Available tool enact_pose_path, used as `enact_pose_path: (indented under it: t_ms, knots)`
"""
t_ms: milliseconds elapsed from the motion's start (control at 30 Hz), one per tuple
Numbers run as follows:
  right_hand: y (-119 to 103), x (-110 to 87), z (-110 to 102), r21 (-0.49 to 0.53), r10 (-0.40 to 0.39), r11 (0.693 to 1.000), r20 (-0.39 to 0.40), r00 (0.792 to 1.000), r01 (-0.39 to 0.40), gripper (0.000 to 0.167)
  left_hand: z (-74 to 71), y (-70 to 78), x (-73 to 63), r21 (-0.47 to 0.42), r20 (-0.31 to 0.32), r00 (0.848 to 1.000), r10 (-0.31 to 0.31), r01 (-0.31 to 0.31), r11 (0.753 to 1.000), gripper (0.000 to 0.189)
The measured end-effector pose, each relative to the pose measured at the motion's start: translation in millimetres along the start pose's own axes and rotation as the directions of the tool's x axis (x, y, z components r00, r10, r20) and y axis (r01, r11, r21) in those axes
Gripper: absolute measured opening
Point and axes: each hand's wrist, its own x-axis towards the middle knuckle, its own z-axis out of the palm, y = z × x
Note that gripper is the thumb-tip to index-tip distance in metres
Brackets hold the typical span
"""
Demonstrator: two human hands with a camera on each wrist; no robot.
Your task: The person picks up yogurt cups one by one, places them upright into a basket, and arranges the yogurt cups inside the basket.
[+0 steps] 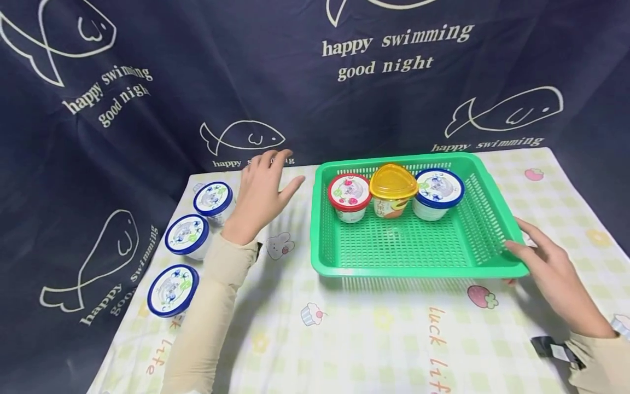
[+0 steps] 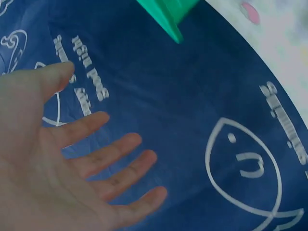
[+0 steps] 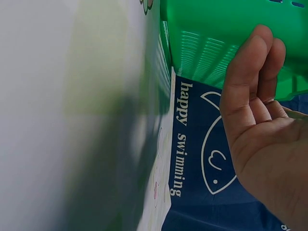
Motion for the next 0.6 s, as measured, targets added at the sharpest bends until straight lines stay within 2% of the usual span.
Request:
enact_pose_path:
  t_ms: [200,433,600]
  knots:
    - [3,0.9,0,-0.008,0.0,1.0,-0.01,1.0,-0.001,0.06,-12.8,-18.9,-30.9,0.043,0.055,0.996,-0.075,0.073,0.996,0.06]
    - [4,0.7,2,0.018,-0.007,1.0,0.006,1.0,0.007,0.059,-22.4,-41.5,-73.8,0.068,0.045,0.992,-0.12,0.117,0.991,0.06]
    - [2,4.2,1,0.036,-0.023,0.999,0.015,1.0,0.022,0.057,-28.6,-59.6,-106.7,0.083,0.028,0.984,-0.175,0.172,0.982,0.059]
